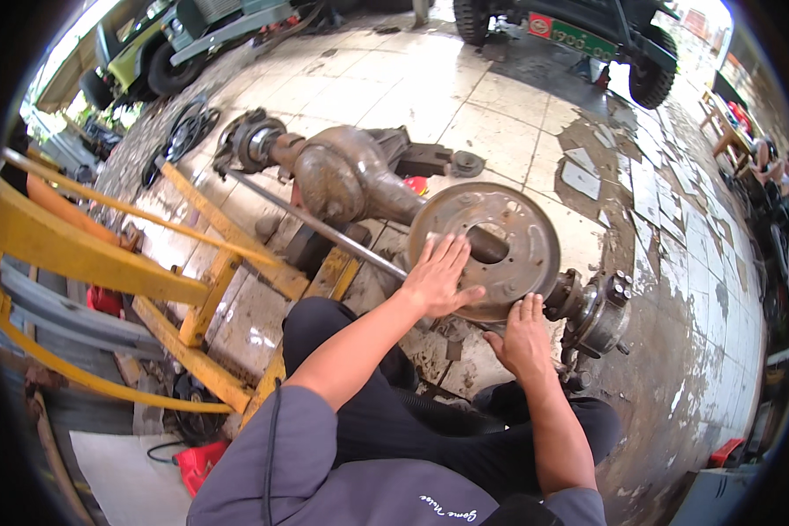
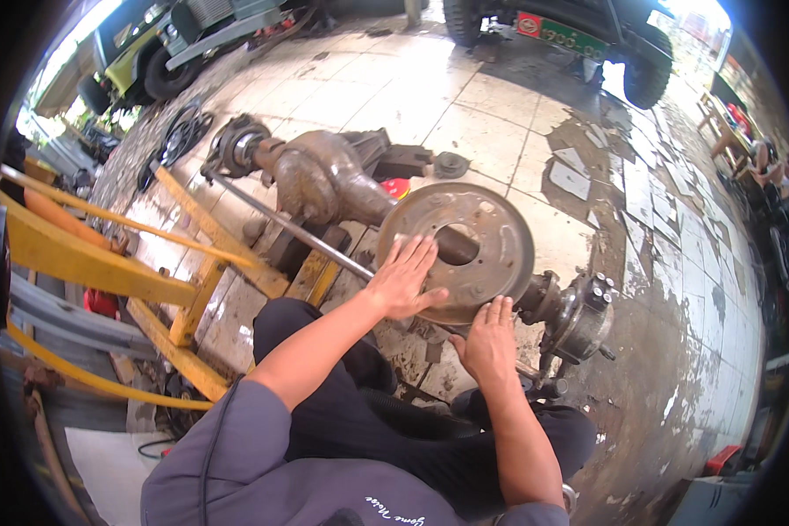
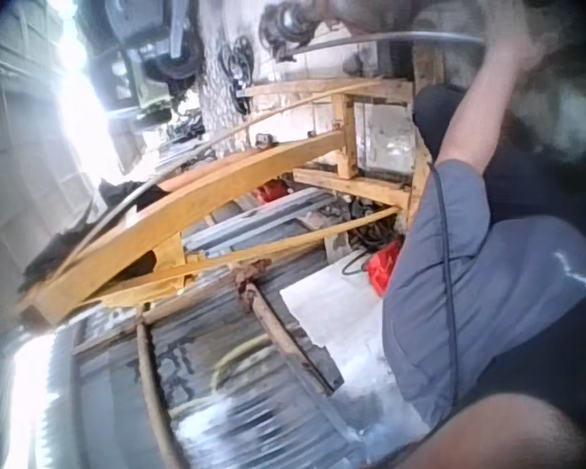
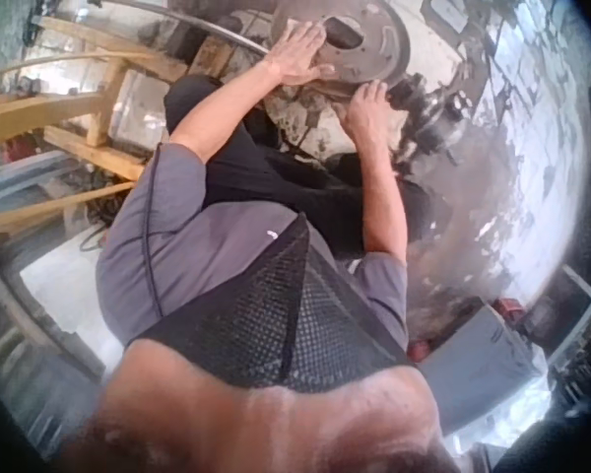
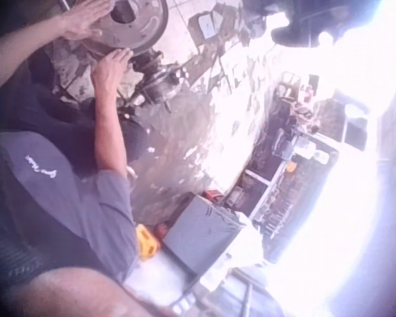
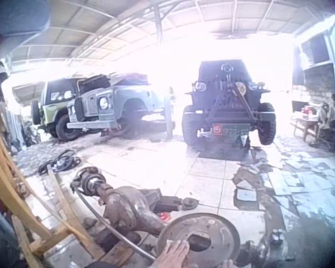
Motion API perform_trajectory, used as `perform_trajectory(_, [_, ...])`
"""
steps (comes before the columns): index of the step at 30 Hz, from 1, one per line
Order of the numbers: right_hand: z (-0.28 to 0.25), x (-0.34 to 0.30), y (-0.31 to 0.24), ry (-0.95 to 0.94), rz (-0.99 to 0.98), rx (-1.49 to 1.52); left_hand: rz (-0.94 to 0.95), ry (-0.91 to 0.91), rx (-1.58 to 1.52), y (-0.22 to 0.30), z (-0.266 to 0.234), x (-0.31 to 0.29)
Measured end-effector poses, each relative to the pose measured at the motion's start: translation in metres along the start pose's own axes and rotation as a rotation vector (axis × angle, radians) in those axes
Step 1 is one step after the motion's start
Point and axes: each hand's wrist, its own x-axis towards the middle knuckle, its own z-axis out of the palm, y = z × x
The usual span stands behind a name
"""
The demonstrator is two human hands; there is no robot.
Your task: The person scrubs a metal brake drum attached to a vehicle axle assembly using a small abrasive pad. The person rotates the drum to clean different sections of its surface.
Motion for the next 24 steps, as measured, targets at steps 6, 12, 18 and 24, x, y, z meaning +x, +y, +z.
perform_trajectory(6, [0.000, 0.002, -0.004, 0.012, 0.005, 0.037, 0.043, -0.058, 0.023, -0.014, -0.011, 0.014])
perform_trajectory(12, [0.002, 0.000, 0.001, 0.001, 0.027, 0.083, 0.060, -0.049, 0.049, -0.006, -0.004, 0.006])
perform_trajectory(18, [-0.006, 0.001, -0.009, 0.011, 0.041, 0.061, 0.083, -0.033, 0.013, -0.023, -0.010, 0.022])
perform_trajectory(24, [0.004, 0.001, 0.000, 0.062, 0.042, 0.022, 0.106, -0.045, 0.097, -0.007, 0.001, 0.001])
